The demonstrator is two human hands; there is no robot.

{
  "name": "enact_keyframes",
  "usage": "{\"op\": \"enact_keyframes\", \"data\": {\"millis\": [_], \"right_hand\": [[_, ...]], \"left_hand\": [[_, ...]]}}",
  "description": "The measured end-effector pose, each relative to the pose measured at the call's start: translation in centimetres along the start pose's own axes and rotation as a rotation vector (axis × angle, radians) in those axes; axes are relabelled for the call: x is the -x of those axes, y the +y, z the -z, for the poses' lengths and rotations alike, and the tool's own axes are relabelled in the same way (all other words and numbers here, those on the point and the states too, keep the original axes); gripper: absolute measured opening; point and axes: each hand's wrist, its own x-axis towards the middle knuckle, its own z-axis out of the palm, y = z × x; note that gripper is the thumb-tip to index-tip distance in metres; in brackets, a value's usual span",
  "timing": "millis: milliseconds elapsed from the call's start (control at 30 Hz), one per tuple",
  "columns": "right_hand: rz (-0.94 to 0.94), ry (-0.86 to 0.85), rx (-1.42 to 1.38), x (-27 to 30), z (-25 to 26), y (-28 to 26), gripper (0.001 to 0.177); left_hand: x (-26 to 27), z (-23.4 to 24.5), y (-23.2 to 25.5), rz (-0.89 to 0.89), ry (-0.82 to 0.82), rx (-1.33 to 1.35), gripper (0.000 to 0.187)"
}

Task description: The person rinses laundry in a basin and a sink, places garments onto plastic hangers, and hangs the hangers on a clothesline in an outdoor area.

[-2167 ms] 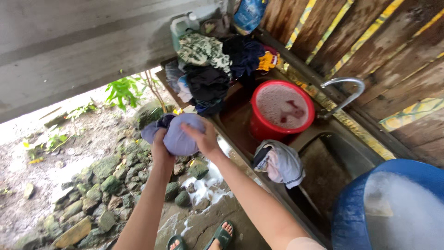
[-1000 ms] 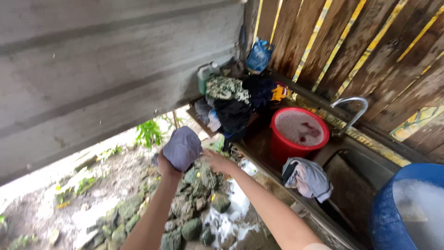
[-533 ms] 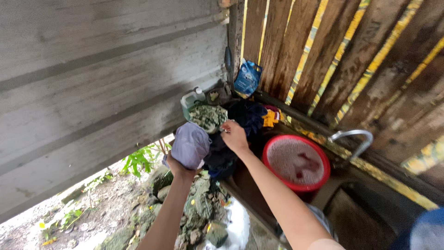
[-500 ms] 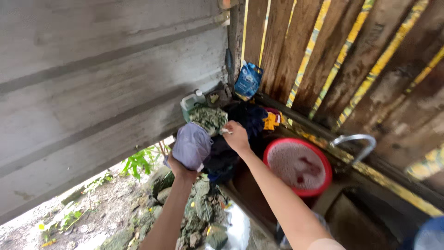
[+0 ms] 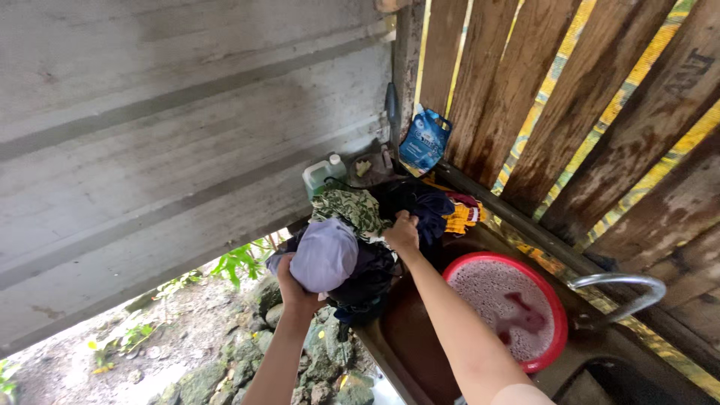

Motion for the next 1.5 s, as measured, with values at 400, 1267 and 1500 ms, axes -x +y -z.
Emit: {"op": "enact_keyframes", "data": {"millis": [400, 1267, 1500], "right_hand": [[0.366, -0.108, -0.925, 10.9, 4.1, -5.4, 0.022], [0.416, -0.606, -0.743, 48.7, -13.5, -15.4, 0.034], [0.420, -0.634, -0.736, 51.6, -13.8, -15.9, 0.036]], "left_hand": [[6.3, 0.4, 4.6, -0.401, -0.389, -0.364, 0.049], [32.6, 28.3, 21.1, -0.648, -0.065, -1.332, 0.088], [35.4, 28.9, 17.1, -0.470, -0.338, -1.497, 0.075]]}}
